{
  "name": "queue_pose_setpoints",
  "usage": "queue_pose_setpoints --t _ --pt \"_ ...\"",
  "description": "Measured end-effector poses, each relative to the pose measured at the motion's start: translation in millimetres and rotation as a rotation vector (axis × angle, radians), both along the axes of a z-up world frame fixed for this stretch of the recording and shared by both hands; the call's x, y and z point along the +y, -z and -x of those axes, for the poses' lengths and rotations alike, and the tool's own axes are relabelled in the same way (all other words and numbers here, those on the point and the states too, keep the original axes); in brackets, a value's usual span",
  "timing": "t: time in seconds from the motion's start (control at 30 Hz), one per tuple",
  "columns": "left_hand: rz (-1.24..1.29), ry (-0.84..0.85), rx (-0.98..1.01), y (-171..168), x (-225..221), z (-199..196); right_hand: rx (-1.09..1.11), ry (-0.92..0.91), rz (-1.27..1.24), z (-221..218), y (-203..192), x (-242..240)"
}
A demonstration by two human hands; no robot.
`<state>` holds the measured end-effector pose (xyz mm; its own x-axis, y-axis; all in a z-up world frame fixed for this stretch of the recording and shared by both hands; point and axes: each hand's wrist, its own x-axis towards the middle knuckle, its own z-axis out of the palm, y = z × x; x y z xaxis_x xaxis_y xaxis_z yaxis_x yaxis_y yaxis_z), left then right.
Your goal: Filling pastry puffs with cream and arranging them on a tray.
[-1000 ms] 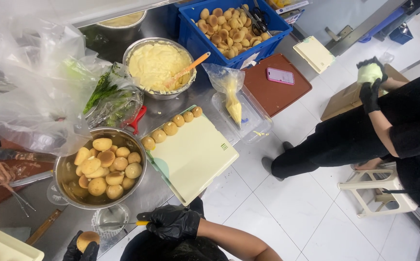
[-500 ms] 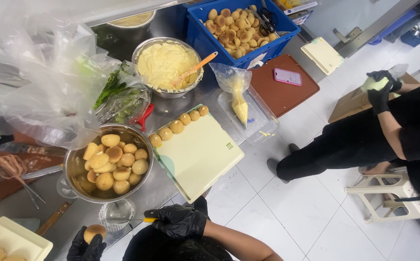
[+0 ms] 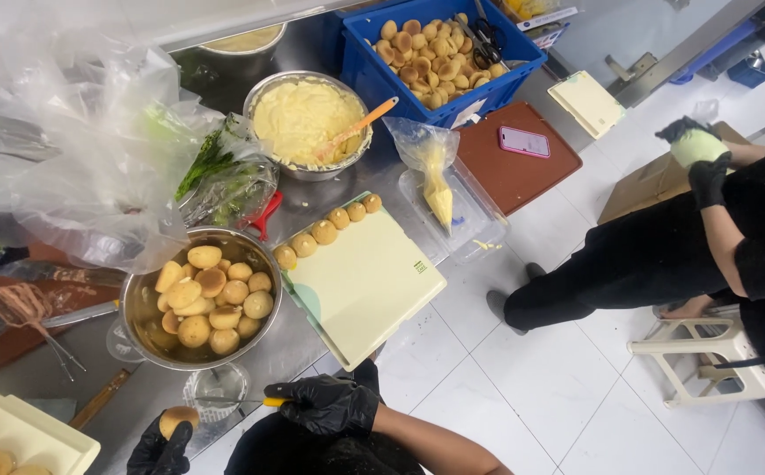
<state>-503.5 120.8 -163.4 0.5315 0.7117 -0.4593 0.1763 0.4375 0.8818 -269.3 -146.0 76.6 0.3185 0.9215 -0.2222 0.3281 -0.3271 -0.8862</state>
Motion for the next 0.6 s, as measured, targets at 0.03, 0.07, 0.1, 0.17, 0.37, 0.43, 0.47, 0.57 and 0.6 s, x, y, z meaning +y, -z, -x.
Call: queue_pose_setpoints --t 0.03,0.07,0.1,0.17,0.37,0.43,0.47,0.57,0.6 --pt "-0.027 0.017 0.06 -8.3 -1.6 -0.3 -0.02 -0.009 0.014 0.3 -7.0 0.4" --pt "-0.056 0.033 0.118 -16.5 -2.6 -2.6 -0.044 -0.019 0.026 -1.1 -14.3 1.5" --pt "-0.055 0.032 0.118 -13.9 -3.1 -1.3 -0.044 -0.02 0.026 0.7 -15.2 0.7" --pt "-0.075 0.003 0.116 -8.3 -0.8 -3.7 0.03 0.017 0.013 0.9 -17.2 1.2" --pt "-0.021 -0.005 0.12 -14.3 -3.8 1.7 -0.014 -0.013 -0.031 1.6 3.8 1.4" --pt "-0.029 0.016 0.097 -17.0 -5.4 3.3 -0.011 -0.008 0.01 2.1 -7.2 3.0" --pt "-0.038 0.041 0.071 -18.3 -4.8 1.5 -0.011 0.0 0.049 0.7 -12.8 4.6" --pt "0.014 -0.019 0.027 -18.0 -5.6 -0.4 -0.007 -0.008 0.086 -2.1 -18.2 5.0" --pt "0.014 -0.017 0.027 -16.9 -4.5 -1.4 -0.007 -0.006 0.085 -2.0 -17.4 4.6"
